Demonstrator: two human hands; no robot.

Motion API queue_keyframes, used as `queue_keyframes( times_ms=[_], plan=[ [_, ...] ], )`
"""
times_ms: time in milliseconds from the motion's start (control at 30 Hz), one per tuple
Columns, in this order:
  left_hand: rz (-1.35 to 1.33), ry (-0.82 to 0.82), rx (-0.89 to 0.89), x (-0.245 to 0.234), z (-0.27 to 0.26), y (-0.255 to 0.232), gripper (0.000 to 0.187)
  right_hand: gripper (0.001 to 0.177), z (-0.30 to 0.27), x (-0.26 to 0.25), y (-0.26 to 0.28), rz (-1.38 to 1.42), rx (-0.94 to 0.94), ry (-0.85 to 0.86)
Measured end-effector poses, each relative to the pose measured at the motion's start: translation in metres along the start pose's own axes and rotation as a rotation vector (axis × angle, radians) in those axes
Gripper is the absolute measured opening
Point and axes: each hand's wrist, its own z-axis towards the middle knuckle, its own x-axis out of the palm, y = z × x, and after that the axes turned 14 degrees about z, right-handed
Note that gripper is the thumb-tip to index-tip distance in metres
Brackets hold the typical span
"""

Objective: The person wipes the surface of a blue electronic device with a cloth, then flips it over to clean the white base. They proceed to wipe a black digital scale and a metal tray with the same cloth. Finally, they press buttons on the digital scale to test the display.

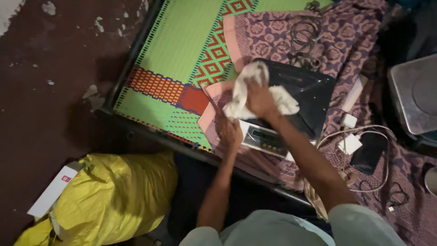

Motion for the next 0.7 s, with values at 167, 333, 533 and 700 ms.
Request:
queue_keyframes(
  times_ms=[167, 333, 533, 700],
  plan=[
    [-0.022, -0.013, -0.029, 0.000, -0.002, 0.004, 0.062, 0.043, -0.071, -0.031, 0.065, 0.068, -0.029, 0.132],
    [-0.162, -0.183, 0.202, -0.052, -0.004, -0.017, 0.058, 0.038, -0.115, -0.062, 0.060, 0.034, 0.240, 0.181],
    [-0.110, -0.072, 0.088, -0.073, -0.006, -0.035, 0.059, 0.038, -0.178, -0.069, -0.014, -0.147, 0.518, 0.112],
    [0.024, -0.051, 0.131, -0.088, -0.005, -0.042, 0.061, 0.048, -0.137, -0.044, -0.094, -0.388, 0.464, -0.262]
  ],
)
